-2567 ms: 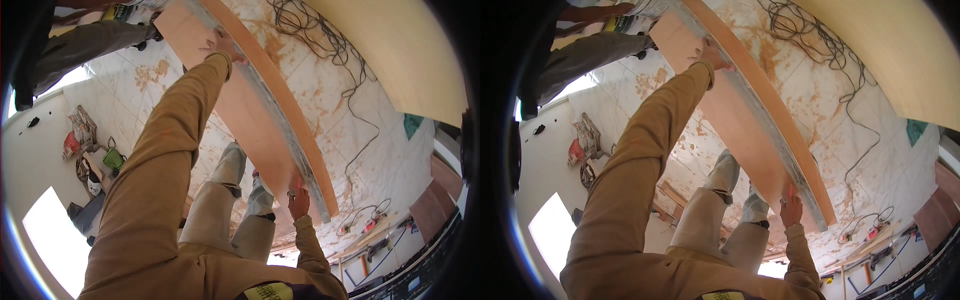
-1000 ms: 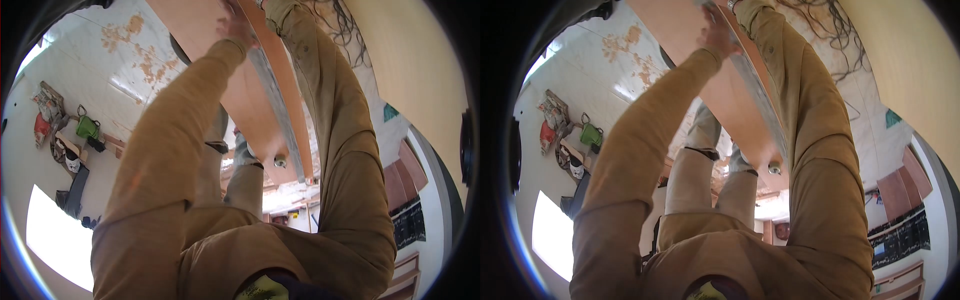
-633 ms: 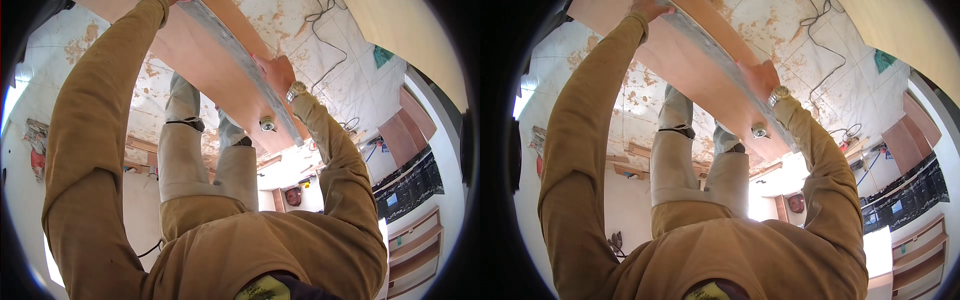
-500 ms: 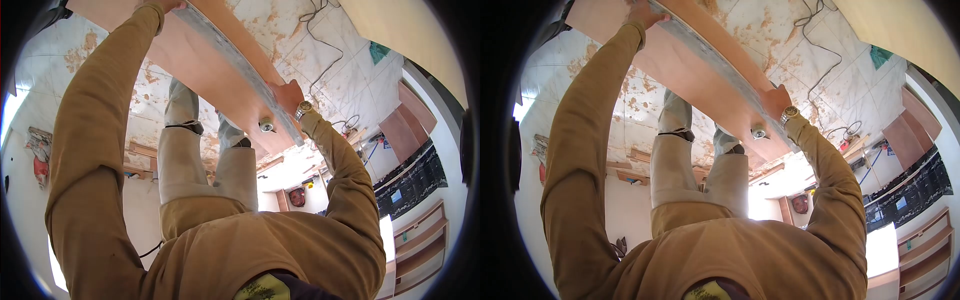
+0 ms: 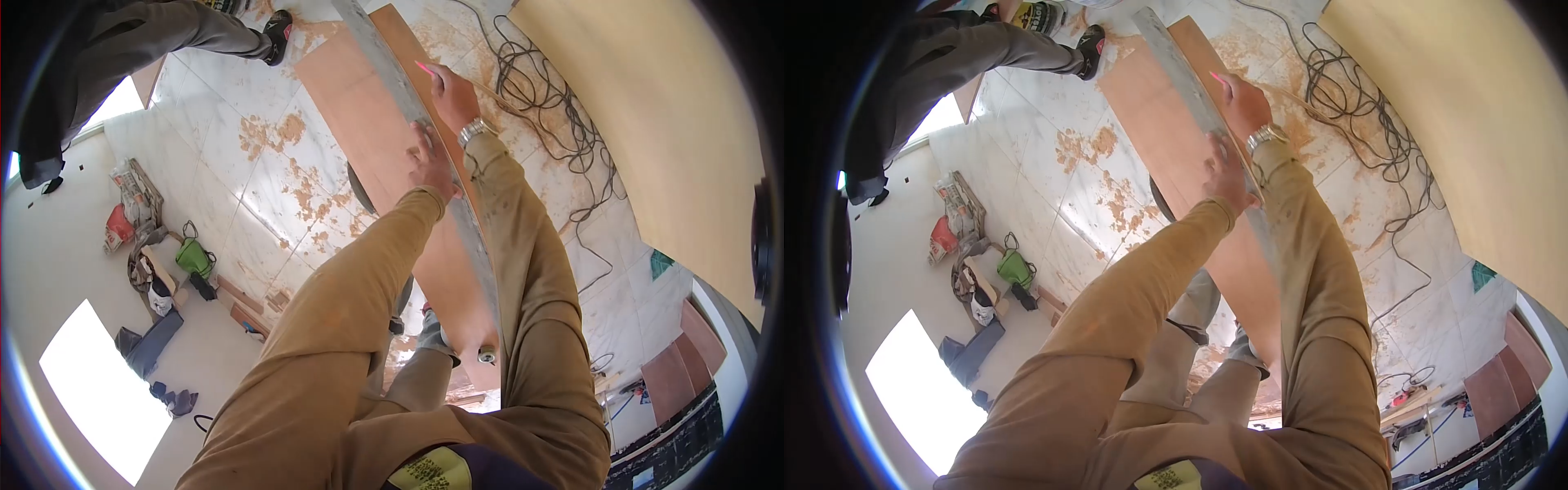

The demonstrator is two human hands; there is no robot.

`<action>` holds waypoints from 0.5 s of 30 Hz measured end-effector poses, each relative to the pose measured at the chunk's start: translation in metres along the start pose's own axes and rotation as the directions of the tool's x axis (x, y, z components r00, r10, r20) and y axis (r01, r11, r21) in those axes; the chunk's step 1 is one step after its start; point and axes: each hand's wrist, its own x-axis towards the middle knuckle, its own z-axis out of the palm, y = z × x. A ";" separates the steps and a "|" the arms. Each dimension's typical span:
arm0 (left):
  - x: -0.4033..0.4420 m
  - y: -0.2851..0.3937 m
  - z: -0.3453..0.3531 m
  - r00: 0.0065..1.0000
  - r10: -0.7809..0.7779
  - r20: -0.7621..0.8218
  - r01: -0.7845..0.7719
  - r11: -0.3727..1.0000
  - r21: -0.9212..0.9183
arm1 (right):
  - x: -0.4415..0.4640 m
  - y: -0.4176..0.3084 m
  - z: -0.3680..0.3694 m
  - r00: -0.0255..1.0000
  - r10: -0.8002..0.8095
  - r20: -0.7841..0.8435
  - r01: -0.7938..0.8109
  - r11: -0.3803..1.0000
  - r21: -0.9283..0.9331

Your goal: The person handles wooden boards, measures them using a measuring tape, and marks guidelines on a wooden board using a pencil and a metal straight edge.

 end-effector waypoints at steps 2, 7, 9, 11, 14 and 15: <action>0.010 -0.001 0.008 1.000 -0.006 -0.005 0.007 0.999 0.041 | 0.032 -0.001 0.024 0.999 -0.036 0.019 0.036 0.999 -0.036; 0.005 0.002 -0.006 0.997 -0.009 0.082 0.003 0.997 0.072 | 0.053 0.004 0.050 0.993 -0.064 0.095 0.075 0.990 -0.116; 0.005 0.001 -0.007 0.997 0.000 0.082 -0.007 0.996 0.086 | 0.068 0.000 0.049 0.984 -0.013 0.177 0.035 0.992 -0.121; 0.008 0.000 0.000 0.997 0.029 0.075 -0.033 0.998 0.052 | 0.098 -0.006 0.059 0.984 -0.009 0.180 0.046 0.979 -0.199; 0.012 -0.008 0.010 0.988 0.150 -0.036 -0.139 0.966 0.217 | 0.144 -0.029 0.067 0.980 0.026 0.196 0.032 0.958 -0.285; 0.011 -0.008 0.011 0.964 0.246 -0.103 -0.175 0.873 0.455 | 0.155 -0.027 0.077 0.988 -0.009 0.157 0.061 0.943 -0.327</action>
